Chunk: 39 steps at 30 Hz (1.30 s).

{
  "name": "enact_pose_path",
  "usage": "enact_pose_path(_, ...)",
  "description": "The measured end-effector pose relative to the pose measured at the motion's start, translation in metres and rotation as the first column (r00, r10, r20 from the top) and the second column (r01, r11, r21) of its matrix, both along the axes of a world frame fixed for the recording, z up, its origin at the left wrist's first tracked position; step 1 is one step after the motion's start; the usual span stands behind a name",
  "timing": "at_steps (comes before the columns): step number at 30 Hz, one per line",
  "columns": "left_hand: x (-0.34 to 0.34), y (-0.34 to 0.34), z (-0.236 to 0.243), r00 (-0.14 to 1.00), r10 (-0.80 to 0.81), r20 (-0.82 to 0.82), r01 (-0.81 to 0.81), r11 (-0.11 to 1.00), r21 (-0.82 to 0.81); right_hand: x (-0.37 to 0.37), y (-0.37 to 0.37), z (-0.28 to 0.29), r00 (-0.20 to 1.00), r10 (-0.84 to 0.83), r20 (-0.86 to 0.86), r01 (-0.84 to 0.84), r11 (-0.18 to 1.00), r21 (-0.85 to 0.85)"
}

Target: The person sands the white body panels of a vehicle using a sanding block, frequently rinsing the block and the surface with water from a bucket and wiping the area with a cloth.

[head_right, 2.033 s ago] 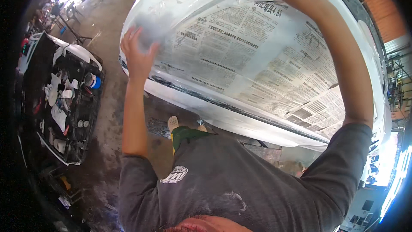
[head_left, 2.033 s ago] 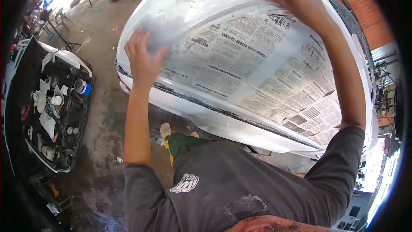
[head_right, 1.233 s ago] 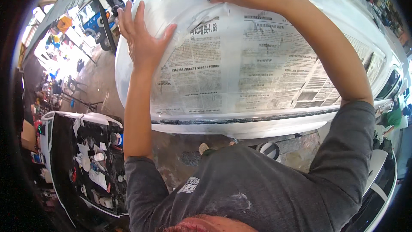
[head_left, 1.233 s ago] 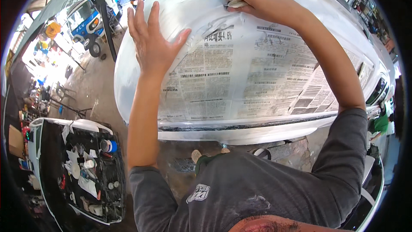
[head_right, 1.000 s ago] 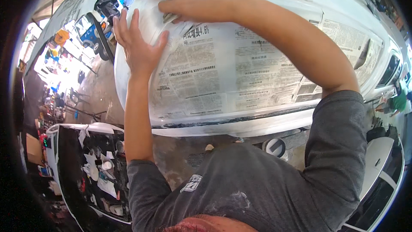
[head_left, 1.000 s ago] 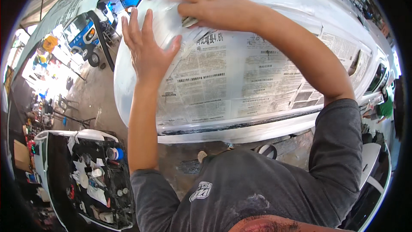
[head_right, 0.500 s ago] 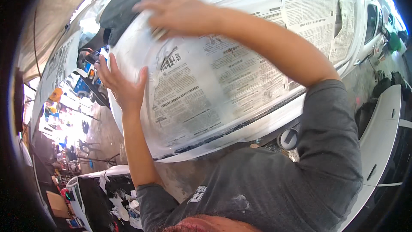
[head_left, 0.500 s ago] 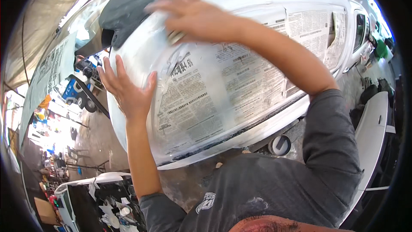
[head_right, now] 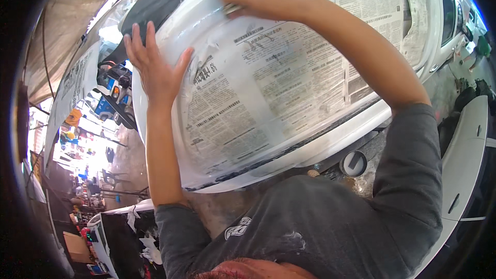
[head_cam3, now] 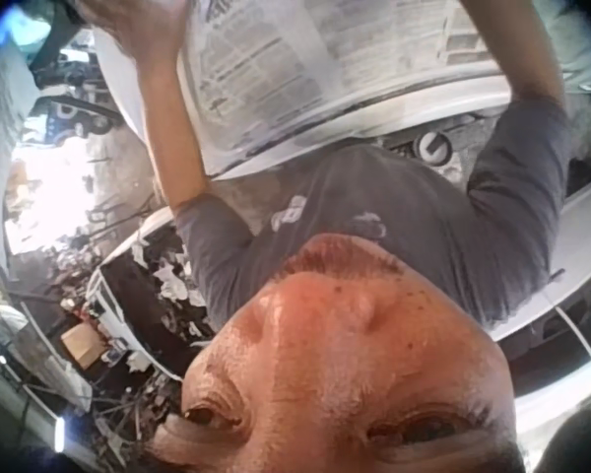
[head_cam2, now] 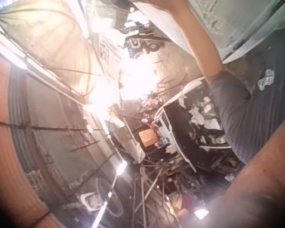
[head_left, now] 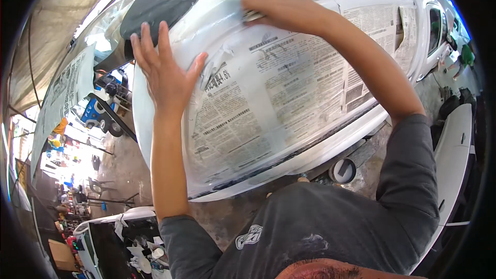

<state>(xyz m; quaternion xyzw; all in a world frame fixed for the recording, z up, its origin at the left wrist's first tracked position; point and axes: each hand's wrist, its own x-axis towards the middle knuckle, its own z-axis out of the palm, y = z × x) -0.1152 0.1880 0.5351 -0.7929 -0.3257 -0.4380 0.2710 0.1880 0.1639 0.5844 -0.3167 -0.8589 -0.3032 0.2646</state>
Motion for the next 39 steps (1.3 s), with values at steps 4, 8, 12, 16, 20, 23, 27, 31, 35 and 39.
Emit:
enact_pose_path(4, 0.032, 0.010, 0.017, 0.995, -0.080, -0.061, 0.081, 0.997, 0.014, 0.037, -0.051, -0.025, 0.965, -0.223, -0.140, 0.231, 0.972, 0.043)
enact_pose_path(8, 0.062, 0.021, 0.029, 0.981, -0.129, -0.142, 0.138, 0.989, 0.052, 0.022, -0.108, -0.114, 0.809, -0.100, -0.579, 0.166, 0.984, 0.062)
enact_pose_path(12, 0.103, 0.033, 0.043, 0.946, -0.229, -0.228, 0.261, 0.958, 0.117, -0.005, -0.185, -0.222, 0.578, -0.267, -0.771, 0.105, 0.961, -0.254)
enact_pose_path(16, 0.155, 0.031, 0.050, 0.919, -0.170, -0.356, 0.257, 0.943, 0.211, -0.019, -0.253, -0.335, 0.336, -0.581, -0.742, 0.112, 0.806, -0.581)
enact_pose_path(20, 0.195, 0.022, 0.046, 0.915, -0.139, -0.379, 0.232, 0.950, 0.211, -0.022, -0.343, -0.451, 0.155, -0.873, -0.462, 0.189, 0.486, -0.854)
enact_pose_path(23, 0.223, 0.011, 0.036, 0.912, -0.169, -0.375, 0.295, 0.904, 0.310, -0.035, -0.426, -0.556, -0.017, -0.953, -0.302, 0.238, 0.289, -0.927)
enact_pose_path(27, 0.259, -0.065, -0.053, 0.727, -0.679, -0.101, 0.667, 0.734, -0.129, -0.079, -0.522, -0.611, -0.466, -0.877, 0.120, -0.106, -0.079, -0.991)
enact_pose_path(31, 0.229, -0.158, -0.203, 0.470, -0.878, 0.096, 0.688, 0.296, -0.663, -0.132, -0.612, -0.670, -0.546, -0.815, 0.193, -0.094, -0.170, -0.981)
enact_pose_path(35, 0.187, -0.209, -0.304, 0.430, -0.897, 0.103, 0.206, -0.014, -0.979, -0.141, -0.627, -0.660, -0.564, -0.735, 0.378, -0.254, -0.281, -0.925)
enact_pose_path(39, 0.154, -0.221, -0.359, 0.481, -0.872, 0.097, -0.027, -0.125, -0.992, -0.127, -0.646, -0.706, -0.476, -0.868, 0.139, 0.013, -0.165, -0.986)
